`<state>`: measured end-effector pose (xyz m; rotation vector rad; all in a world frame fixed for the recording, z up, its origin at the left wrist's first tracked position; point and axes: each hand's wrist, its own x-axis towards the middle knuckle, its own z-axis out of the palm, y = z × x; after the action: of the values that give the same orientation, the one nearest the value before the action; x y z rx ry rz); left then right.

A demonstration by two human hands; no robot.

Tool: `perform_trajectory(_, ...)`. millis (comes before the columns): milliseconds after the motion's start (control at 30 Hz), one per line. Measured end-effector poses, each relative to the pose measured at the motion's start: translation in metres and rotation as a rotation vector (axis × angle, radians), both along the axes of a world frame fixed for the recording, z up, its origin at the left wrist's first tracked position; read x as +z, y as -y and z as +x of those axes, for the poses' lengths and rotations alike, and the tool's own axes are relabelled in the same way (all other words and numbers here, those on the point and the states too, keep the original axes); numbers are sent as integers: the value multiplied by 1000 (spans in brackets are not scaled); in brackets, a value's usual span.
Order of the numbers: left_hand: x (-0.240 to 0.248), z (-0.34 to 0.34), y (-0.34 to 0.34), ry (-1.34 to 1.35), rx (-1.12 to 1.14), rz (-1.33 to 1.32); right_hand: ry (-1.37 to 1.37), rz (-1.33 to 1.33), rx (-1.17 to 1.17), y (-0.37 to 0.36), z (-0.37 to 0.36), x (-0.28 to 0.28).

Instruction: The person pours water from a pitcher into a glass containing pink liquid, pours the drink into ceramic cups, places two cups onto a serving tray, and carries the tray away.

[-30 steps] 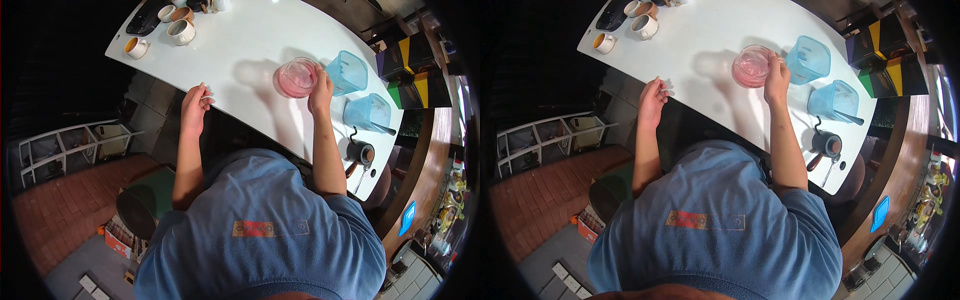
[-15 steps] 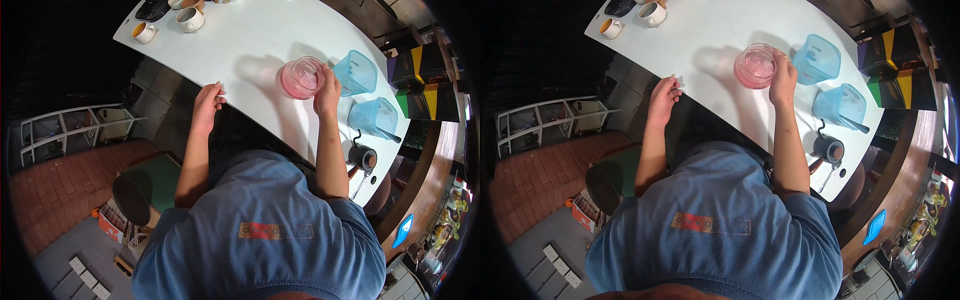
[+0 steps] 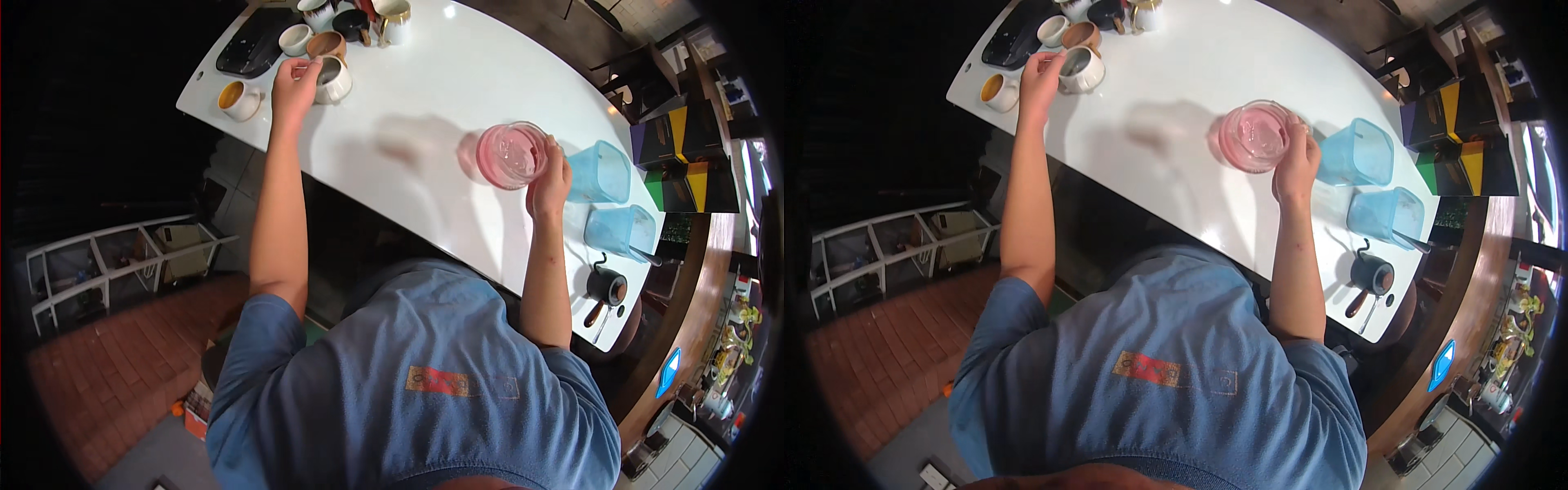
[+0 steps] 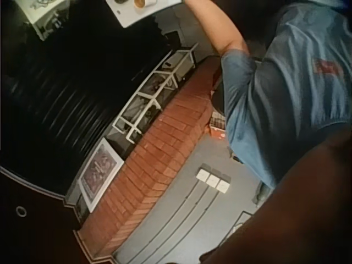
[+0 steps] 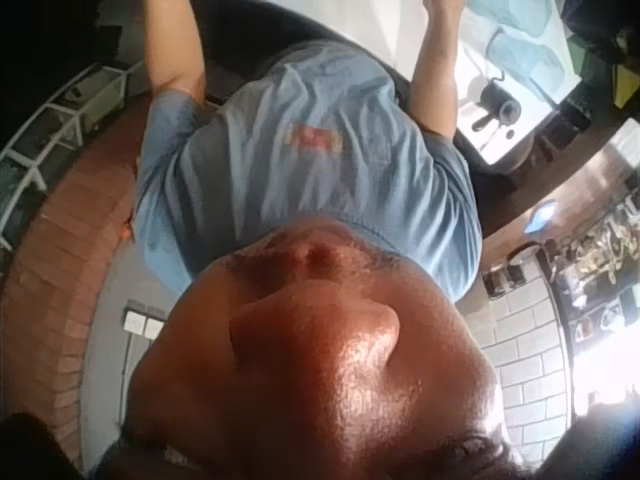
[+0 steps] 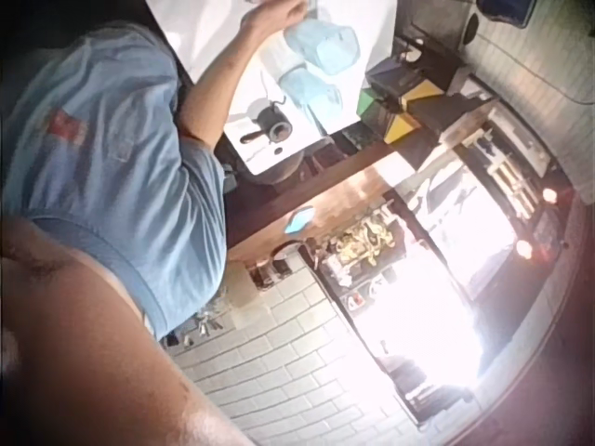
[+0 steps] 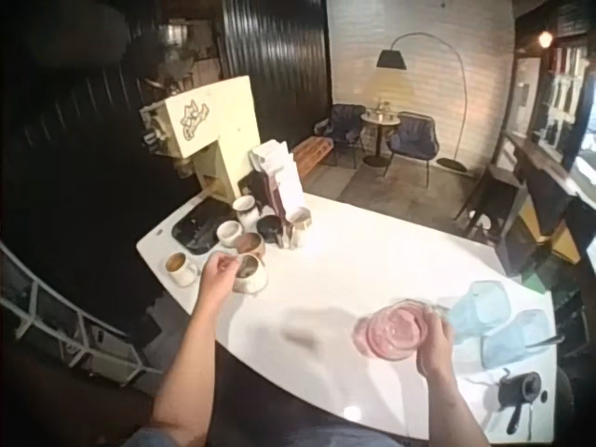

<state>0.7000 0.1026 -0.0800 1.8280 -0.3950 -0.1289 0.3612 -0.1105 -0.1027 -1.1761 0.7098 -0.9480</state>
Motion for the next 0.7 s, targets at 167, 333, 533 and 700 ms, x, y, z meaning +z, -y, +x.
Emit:
perform_trajectory(167,-18,86,18,148,-39,448,49,64,-48,-12,26,14)
perform_trajectory(333,-18,101,64,182,-73,885,-10,-23,-131,-17,40,10)
perform_trajectory(533,-11,106,85,149,-117,983,-37,11,-239,-33,38,21)
perform_trajectory(700,-13,106,92,174,-163,1056,-14,2,-253,-33,35,25)
